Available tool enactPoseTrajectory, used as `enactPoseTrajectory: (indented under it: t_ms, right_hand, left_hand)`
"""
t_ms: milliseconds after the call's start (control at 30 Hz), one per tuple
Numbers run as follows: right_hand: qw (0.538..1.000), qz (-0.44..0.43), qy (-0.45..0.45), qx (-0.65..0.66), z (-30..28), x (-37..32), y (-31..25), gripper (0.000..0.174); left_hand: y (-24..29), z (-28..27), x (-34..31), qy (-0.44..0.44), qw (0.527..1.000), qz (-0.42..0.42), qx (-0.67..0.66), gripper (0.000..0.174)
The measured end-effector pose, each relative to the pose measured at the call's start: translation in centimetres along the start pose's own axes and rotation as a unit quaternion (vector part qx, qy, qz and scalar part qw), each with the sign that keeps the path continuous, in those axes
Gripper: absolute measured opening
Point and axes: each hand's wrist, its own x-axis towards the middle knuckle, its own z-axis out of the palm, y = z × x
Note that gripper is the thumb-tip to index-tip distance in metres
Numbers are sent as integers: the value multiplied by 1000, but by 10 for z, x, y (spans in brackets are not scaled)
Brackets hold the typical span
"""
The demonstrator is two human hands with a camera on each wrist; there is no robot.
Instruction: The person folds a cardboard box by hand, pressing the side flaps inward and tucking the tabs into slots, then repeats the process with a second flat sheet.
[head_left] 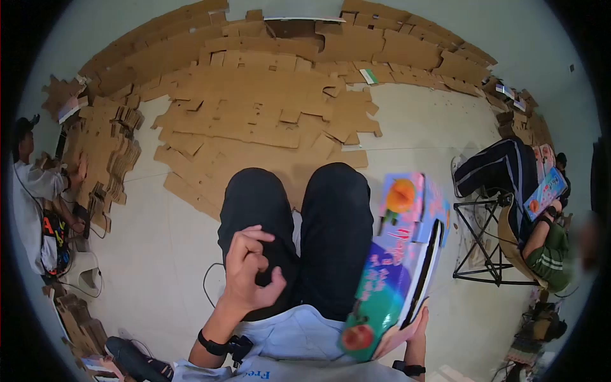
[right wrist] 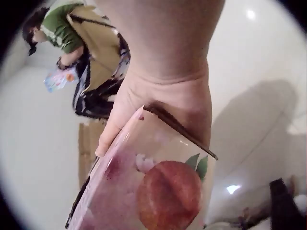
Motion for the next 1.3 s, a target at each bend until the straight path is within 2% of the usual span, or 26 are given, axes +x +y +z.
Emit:
enactPoseTrajectory:
  t_ms: [33, 67, 167, 200, 300, 333, 467, 800, 933, 1033, 1100, 1167, 1200, 1267, 1300]
  right_hand:
    - [1000, 17, 11, 8, -16, 1, 4, 73]
    - [999, 24, -27, -29, -29, -3, 6, 77]
    - [981, 124, -39, 145, -59, -10, 24, 77]
    - [994, 98, -14, 52, -59, -19, 33, 79]
    - [991, 122, -62, 10, -66, -39, 51, 82]
    - [990, 137, -31, 24, -84, -41, 65, 85]
    - [983, 177, 5, 51, -87, -56, 82, 81]
    - [974, 211, 34, 77, -66, 20, 98, 79]
    - [974, 196, 49, 106, -72, 64, 94, 78]
    - [974, 165, 54, 149, -88, 121, 88, 77]
    - [972, 126, -1, 199, -103, 172, 78, 77]
    - [963, 71, -146, 214, -121, 236, 71, 76]
    - [951, 121, 23, 284, -69, 238, 36, 71]
    - [949, 184, 103, 235, -8, 285, 11, 57]
    - [969, 174, 93, 147, 32, 299, 10, 49]
  left_hand:
    - [-4, 1, -7, 16, 998, -57, -25, 33]
    - [-8, -1, -15, 26, 999, -38, -29, 31]
    - [-6, -2, -19, 46, 998, -4, -35, 27]
    - [-4, -1, -18, 50, 998, 5, -37, 26]
    - [-14, -7, -22, 50, 998, 9, -46, 21]
    - [-16, -8, -22, 52, 997, 13, -48, 21]
    - [-20, -10, -24, 52, 997, 25, -47, 19]
    - [-19, -9, -19, 44, 998, 49, -17, 19]
    - [-20, -10, -21, 49, 997, 42, -30, 19]
    - [-18, -10, -23, 58, 997, 41, -30, 18]
    - [-18, -12, -25, 57, 997, 37, -27, 18]
    - [-19, -12, -25, 56, 997, 36, -29, 18]
    - [-20, -13, -25, 57, 997, 35, -29, 18]
    - [-19, -14, -24, 58, 997, 37, -27, 18]
    - [-18, -14, -24, 59, 997, 39, -23, 19]
